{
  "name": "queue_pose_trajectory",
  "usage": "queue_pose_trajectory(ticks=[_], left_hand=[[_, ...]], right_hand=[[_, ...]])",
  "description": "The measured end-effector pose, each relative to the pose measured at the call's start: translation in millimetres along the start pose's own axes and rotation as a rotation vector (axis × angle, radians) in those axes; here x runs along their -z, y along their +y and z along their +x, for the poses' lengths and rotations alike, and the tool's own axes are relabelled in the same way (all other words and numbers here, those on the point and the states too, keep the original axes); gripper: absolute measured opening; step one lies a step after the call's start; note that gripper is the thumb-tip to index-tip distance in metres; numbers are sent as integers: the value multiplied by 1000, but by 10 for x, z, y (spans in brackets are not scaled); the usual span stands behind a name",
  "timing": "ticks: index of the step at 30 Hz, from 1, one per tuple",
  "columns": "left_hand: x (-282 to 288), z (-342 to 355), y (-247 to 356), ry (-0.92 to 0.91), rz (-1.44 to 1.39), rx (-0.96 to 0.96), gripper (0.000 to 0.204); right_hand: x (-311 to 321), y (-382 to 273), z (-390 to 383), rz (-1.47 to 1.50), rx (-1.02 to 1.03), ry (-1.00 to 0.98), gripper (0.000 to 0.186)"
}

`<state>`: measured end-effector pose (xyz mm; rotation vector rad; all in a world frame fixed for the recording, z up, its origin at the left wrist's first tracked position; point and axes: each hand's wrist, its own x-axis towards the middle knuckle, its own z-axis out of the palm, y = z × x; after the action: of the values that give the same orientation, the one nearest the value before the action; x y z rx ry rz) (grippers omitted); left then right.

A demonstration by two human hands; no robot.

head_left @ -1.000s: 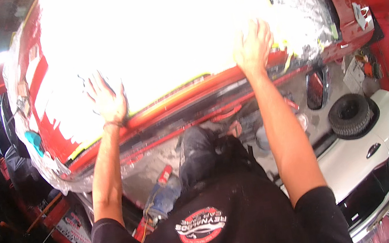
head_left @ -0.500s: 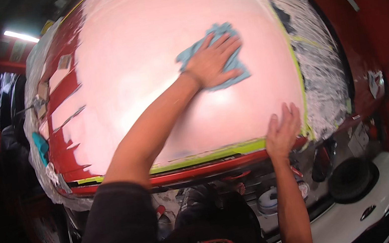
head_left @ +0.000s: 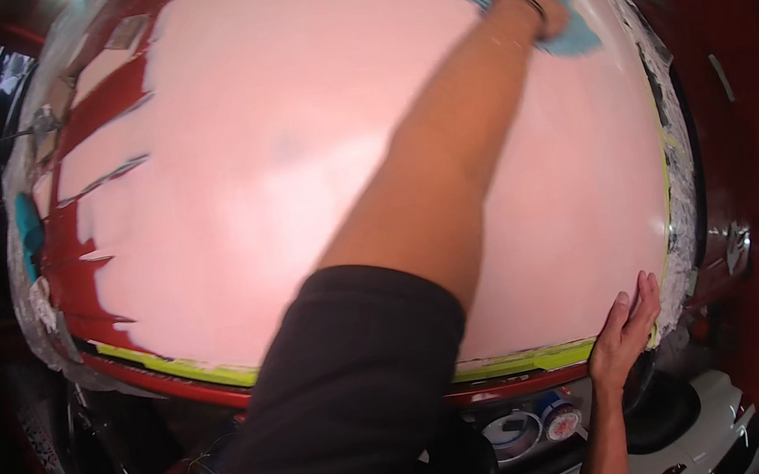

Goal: The person wipes the roof of a red car with a cloth, applies masking tape along the edges, uses a sanding block and a heat gun on the roof surface, and then wipes the rear window with soapy water from a bucket.

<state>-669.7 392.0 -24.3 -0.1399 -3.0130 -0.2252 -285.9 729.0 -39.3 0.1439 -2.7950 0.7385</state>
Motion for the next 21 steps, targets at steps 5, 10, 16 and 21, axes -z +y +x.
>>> queue_pose_trajectory(ticks=[5,10,16,21], left_hand=[[480,-333,-1461,108,30,233,53],[826,-1206,-3927,16,372,688,76],[849,-906,-3418,89,165,947,91],[-22,626,-1335,73,183,380,66]], right_hand=[[33,2,38,3,-11,-6,47],[33,-114,73,62,-34,10,49],[51,-37,89,-12,-10,-8,57],[83,20,40,-3,-32,-35,60]])
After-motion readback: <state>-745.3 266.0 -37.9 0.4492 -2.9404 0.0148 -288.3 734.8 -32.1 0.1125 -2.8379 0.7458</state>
